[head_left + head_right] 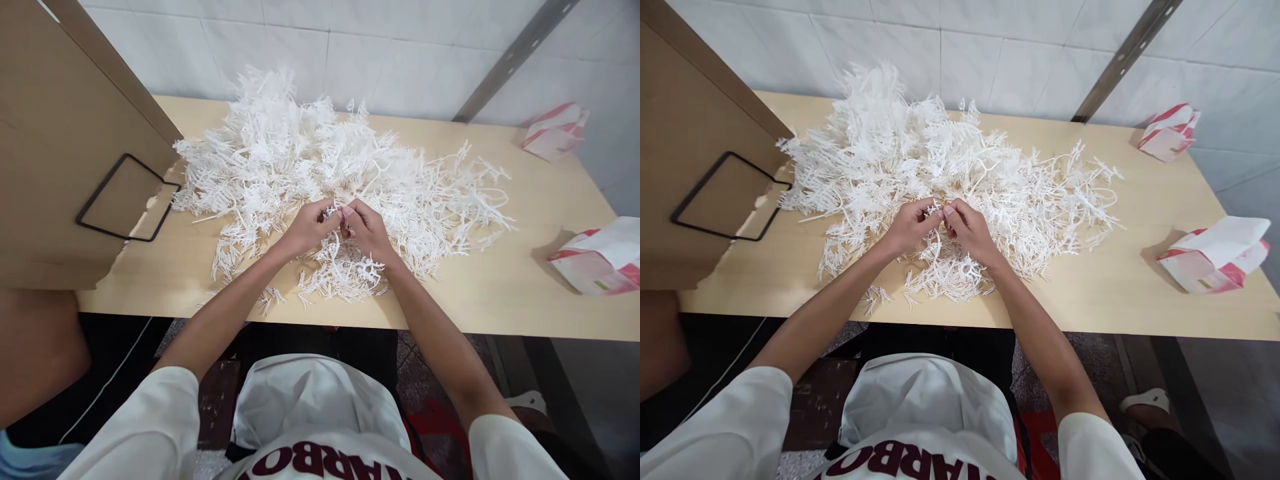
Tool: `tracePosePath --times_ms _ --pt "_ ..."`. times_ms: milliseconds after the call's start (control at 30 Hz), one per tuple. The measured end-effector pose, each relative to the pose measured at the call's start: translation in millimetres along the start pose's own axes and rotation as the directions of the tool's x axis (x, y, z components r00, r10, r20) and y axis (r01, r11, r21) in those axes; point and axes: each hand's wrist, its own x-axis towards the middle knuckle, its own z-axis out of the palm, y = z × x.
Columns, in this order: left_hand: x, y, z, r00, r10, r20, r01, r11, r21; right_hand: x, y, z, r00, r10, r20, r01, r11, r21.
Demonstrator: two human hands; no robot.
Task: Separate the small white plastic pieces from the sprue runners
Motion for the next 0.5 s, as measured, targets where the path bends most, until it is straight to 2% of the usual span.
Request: tracePosePath --times_ms 100,233,367,500 --pt "-1.2 4.0 2.1 0.994 -0.051 0.093 0.071 0.972 -0.223 -0.2 -0.5 0.4 0.997 0.038 0.067 -0.050 0.981 0.186" --pt "-2.6 6.1 6.0 0.993 -0.083 0.086 0.112 0.902 -0.417 0.2 2.4 4.4 0.991 0.064 0.117 -0.104 0.922 0.372" --pt "-1.6 3.4 6.0 0.993 -0.079 0.090 0.111 0.892 -0.439 0.9 4.5 10.0 0.993 0.076 0.085 -0.106 0.893 0.438" --pt "0.1 -1.1 2.5 0.997 -0.071 0.004 0.068 0.944 -0.322 2.7 5.8 9.4 0.997 0.081 -0.010 -0.072 0.932 0.355"
